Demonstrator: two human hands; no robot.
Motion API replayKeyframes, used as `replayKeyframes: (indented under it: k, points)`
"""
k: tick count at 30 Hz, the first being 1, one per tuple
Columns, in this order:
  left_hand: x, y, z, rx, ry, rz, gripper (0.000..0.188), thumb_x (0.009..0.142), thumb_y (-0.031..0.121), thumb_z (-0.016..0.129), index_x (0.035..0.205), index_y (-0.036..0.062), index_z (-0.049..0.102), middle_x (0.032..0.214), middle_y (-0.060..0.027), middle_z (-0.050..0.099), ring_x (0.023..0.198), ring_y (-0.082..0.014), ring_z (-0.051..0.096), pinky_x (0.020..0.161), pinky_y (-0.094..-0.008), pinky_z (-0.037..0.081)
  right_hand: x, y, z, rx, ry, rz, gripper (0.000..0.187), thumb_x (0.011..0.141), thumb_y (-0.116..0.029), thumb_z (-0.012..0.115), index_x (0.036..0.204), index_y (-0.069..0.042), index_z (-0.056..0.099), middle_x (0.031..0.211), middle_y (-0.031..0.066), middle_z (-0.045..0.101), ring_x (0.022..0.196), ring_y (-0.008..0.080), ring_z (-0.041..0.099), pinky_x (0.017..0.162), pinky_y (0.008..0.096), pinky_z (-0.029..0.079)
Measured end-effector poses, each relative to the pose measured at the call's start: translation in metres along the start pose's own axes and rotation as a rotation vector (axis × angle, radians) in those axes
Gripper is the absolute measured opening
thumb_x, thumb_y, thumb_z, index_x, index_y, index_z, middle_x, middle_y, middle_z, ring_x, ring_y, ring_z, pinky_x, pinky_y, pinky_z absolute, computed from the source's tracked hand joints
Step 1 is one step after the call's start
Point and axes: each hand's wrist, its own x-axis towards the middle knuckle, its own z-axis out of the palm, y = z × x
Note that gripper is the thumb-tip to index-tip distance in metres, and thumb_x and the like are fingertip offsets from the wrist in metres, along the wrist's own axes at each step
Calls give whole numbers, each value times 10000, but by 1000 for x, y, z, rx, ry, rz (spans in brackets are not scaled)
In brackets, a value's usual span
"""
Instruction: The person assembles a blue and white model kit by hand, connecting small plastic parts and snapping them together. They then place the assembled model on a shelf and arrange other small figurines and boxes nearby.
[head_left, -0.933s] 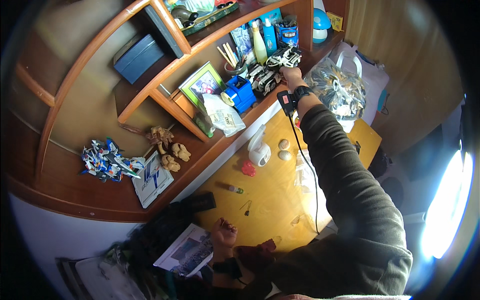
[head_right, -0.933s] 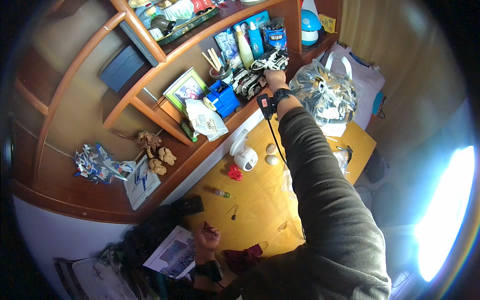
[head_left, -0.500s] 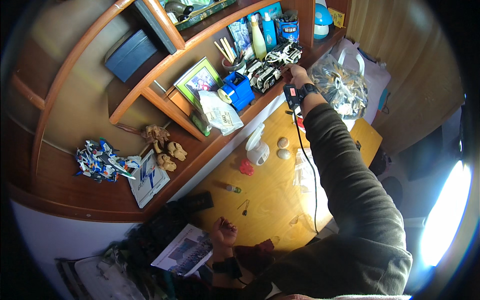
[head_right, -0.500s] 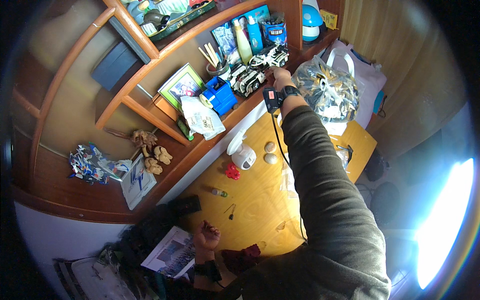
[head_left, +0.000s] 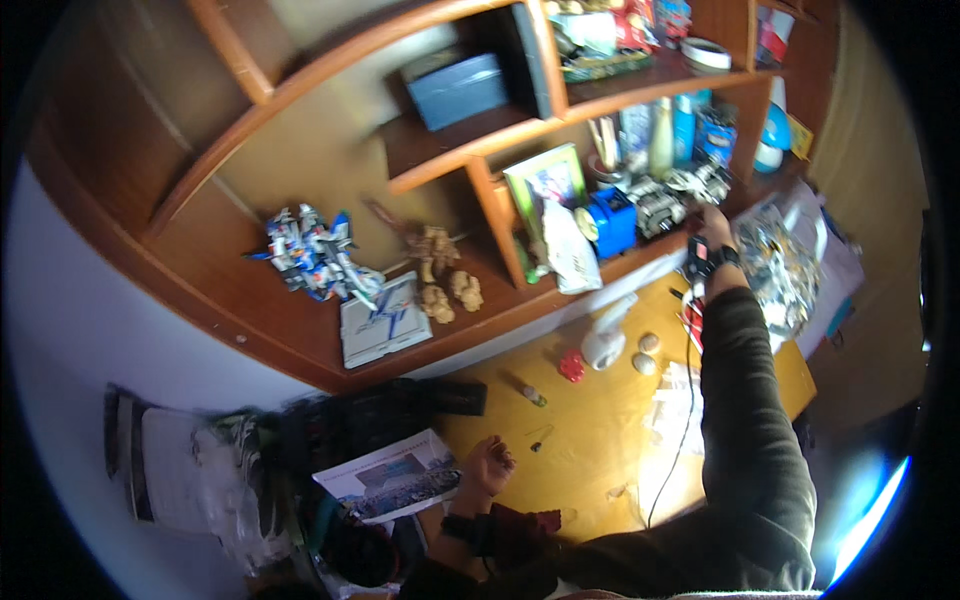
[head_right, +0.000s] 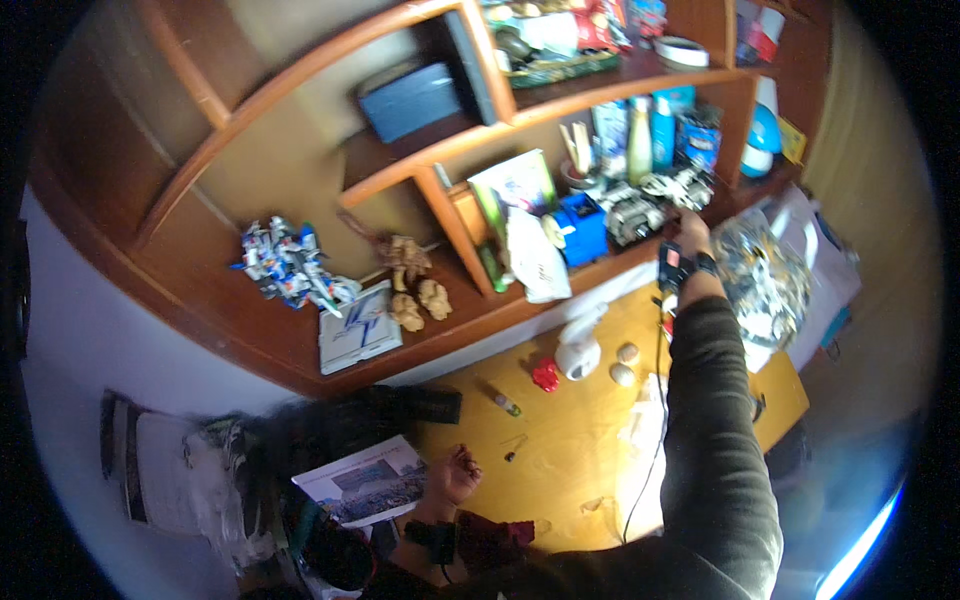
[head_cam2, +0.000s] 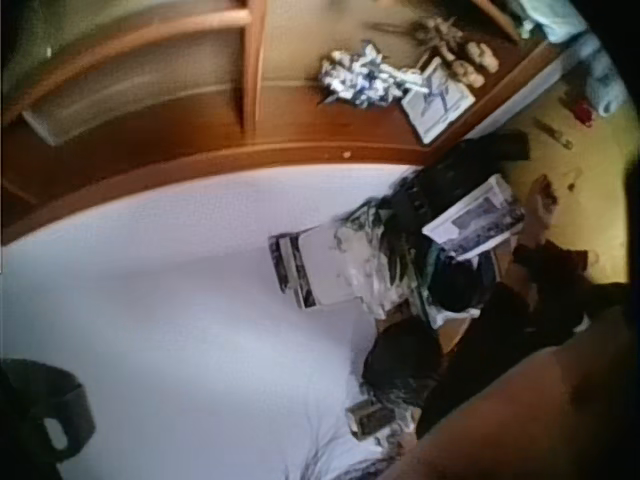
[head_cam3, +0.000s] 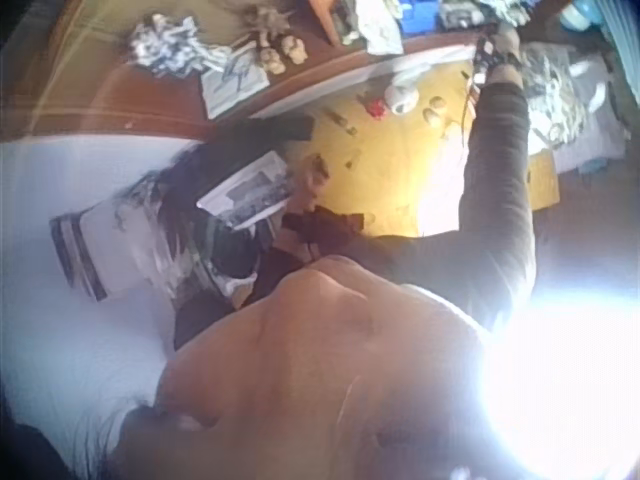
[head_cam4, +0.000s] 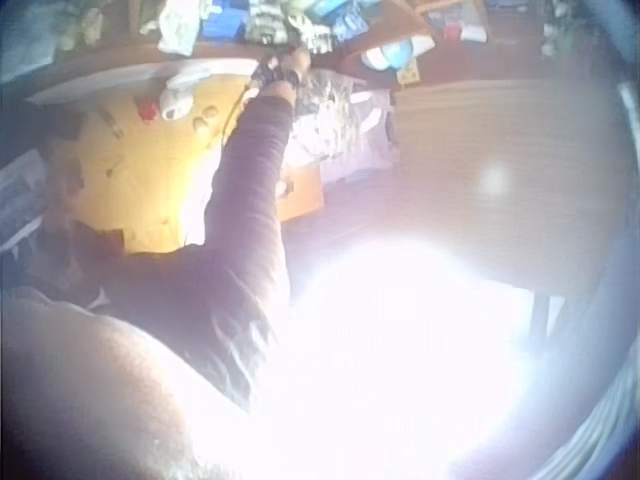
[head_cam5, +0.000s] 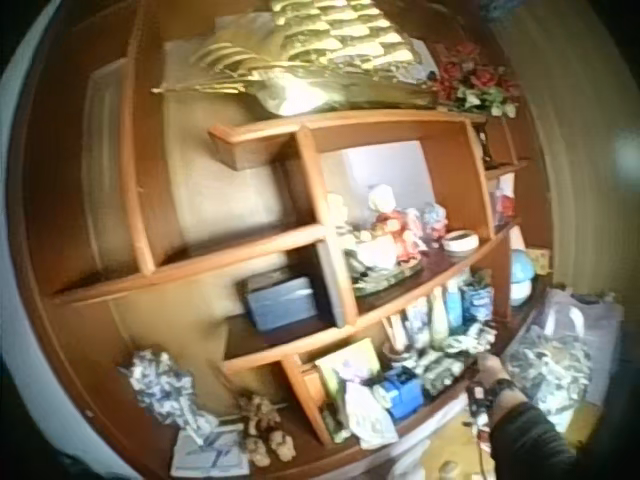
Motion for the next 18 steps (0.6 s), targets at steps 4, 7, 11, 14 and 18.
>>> replayKeyframes:
  k: [4, 7, 11, 14, 18]
  points:
    - [1, 2, -1, 93, 10, 6, 143, 882, 209, 526, 840, 100, 609, 744, -38, 592, 699, -203, 561, 669, -336, 444, -11, -6, 11, 220, 45, 100, 103, 751, -153, 687, 767, -97, 602, 632, 18, 554, 537, 164, 510, 477, 287, 401]
    - [1, 0, 0, 96, 101, -6, 145, 876, 214, 531, 849, 108, 627, 748, -33, 607, 701, -197, 563, 668, -333, 442, -7, -9, 28, 319, 185, 205, 168, 727, -143, 716, 833, -52, 622, 685, 31, 588, 555, 171, 529, 485, 306, 426]
    - [5, -6, 11, 124, 225, 25, 122, 866, 199, 532, 816, 100, 584, 690, -29, 544, 647, -181, 507, 635, -333, 390, -7, -12, 46, 326, 252, 226, 183, 833, -191, 628, 849, -14, 583, 791, 75, 561, 641, 187, 549, 548, 360, 528]
    - [10, -9, 21, 114, 233, 28, 121, 865, 203, 536, 828, 98, 584, 691, -25, 534, 649, -179, 499, 640, -329, 379, -13, -14, 49, 358, 246, 214, 139, 856, -152, 591, 870, -15, 569, 751, 66, 554, 645, 201, 569, 552, 388, 536]
    - [14, -9, 28, 140, 290, 29, 120, 863, 202, 537, 829, 95, 579, 688, -25, 531, 640, -183, 496, 632, -332, 381, -16, -8, 41, 416, 278, 197, 116, 841, -168, 608, 897, -67, 598, 743, 40, 576, 681, 211, 597, 621, 404, 508]
